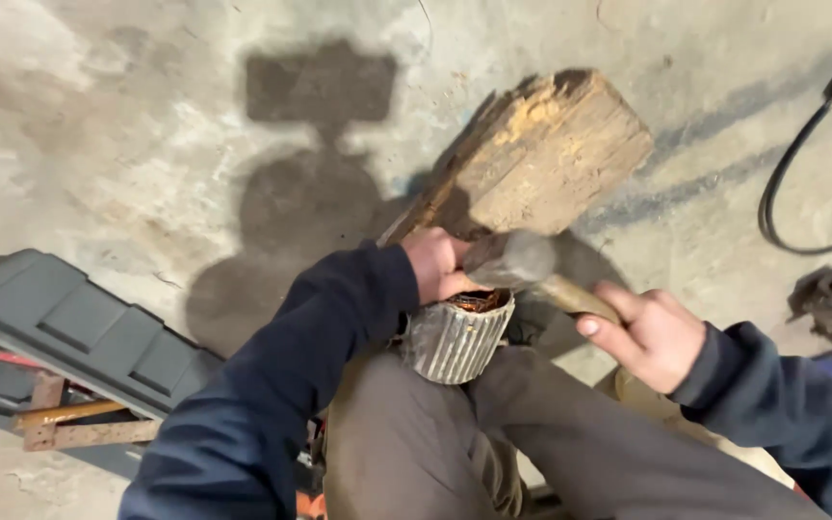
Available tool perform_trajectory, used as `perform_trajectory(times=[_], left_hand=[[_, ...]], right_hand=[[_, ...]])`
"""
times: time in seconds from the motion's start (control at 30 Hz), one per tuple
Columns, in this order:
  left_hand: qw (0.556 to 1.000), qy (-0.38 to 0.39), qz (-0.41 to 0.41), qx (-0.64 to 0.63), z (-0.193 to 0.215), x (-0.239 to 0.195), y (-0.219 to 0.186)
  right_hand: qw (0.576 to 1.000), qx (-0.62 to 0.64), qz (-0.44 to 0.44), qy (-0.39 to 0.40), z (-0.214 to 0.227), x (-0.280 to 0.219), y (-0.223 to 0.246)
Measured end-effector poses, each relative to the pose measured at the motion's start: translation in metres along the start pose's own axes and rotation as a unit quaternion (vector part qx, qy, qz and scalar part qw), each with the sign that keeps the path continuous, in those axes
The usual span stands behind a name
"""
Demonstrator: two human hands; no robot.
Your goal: Using a hammer and a metal punch to drive out components from an electric motor stator.
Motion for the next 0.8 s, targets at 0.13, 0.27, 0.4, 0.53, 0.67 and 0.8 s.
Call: perform_trajectory(times=[0.13,0.27,0.4,0.53,0.67,0.8], left_hand=[[0.999,0.010,0.019,-0.032,-0.006,0.005,0.012],[0.996,-0.010,-0.015,-0.089,-0.005,0.003,0.008],[0.999,-0.004,0.031,-0.039,0.004,0.004,-0.001],[1.000,0.006,0.022,-0.010,-0.007,0.005,-0.001],[1.000,0.024,-0.004,-0.003,-0.015,0.009,-0.002],[0.995,0.028,0.040,0.087,-0.017,0.011,0.007]], right_hand=[[1.000,-0.002,-0.021,-0.005,0.032,-0.022,0.011],[0.883,0.411,0.189,-0.124,0.063,-0.070,0.020],[0.991,0.036,0.086,-0.100,0.022,-0.029,0.006],[0.996,0.058,-0.033,-0.060,0.006,-0.041,-0.016],[0.904,0.362,0.127,-0.190,0.010,-0.078,-0.063],[0.968,0.078,0.132,-0.201,-0.022,-0.048,-0.054]])
Point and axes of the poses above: each hand's wrist, its own x-axis towards the middle knuckle, its own z-axis out of the back of the hand, y = z × x, the point moved 9 cm from there along x, towards the middle knuckle, and after that the axes turned 9 degrees about z, right-handed, at the moved point
